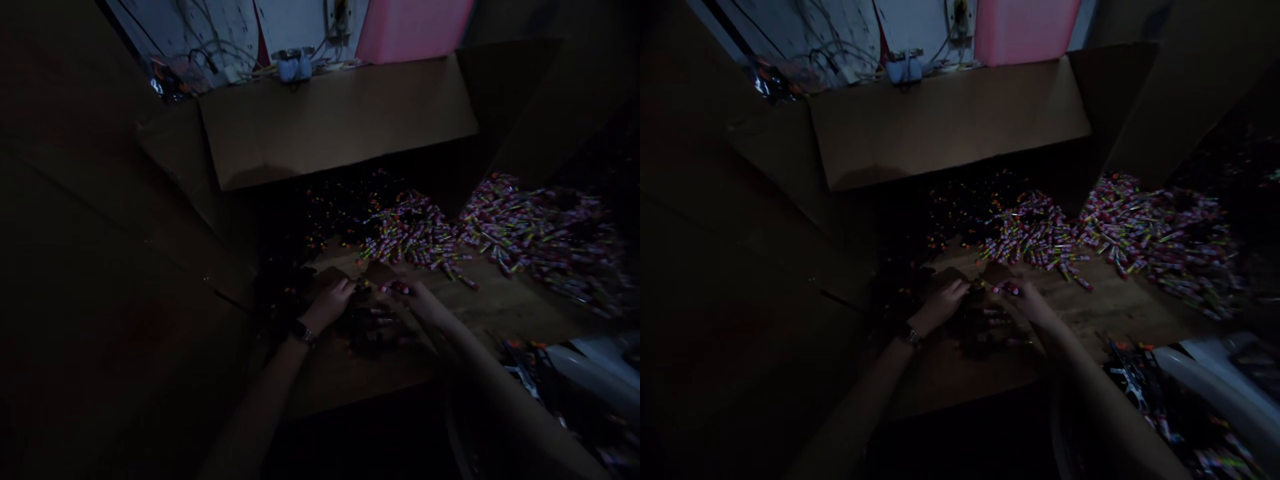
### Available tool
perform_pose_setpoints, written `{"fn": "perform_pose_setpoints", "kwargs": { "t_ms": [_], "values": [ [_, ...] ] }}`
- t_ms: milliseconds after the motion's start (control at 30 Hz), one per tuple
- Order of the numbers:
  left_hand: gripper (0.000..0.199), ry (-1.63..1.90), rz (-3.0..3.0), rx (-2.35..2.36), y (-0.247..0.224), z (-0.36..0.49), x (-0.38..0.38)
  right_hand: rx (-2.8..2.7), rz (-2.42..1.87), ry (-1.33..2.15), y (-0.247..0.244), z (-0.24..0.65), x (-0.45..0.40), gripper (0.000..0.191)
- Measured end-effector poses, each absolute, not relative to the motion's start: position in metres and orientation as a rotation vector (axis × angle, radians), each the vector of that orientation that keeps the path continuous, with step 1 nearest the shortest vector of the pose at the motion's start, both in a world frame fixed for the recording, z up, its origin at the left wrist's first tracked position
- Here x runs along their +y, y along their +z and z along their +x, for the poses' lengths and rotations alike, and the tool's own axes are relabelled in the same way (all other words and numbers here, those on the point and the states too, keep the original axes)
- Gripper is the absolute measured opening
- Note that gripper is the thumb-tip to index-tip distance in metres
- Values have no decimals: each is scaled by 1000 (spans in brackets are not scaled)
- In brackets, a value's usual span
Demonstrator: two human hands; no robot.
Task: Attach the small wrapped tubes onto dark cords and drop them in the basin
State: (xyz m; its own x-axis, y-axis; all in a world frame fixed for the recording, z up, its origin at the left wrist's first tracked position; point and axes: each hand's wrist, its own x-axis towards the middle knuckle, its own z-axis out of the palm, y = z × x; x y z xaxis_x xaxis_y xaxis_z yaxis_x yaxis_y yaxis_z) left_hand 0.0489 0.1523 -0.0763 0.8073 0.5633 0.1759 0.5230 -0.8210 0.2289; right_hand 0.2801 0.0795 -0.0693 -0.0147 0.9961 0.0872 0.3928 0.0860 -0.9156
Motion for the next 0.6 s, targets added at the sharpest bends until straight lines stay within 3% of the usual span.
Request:
{"fn": "perform_pose_setpoints", "kwargs": {
  "t_ms": [600],
  "values": [
    [35,322,2742,825,-85,52,152,-1867,-1596,703,-84,272,90,29]
  ]
}}
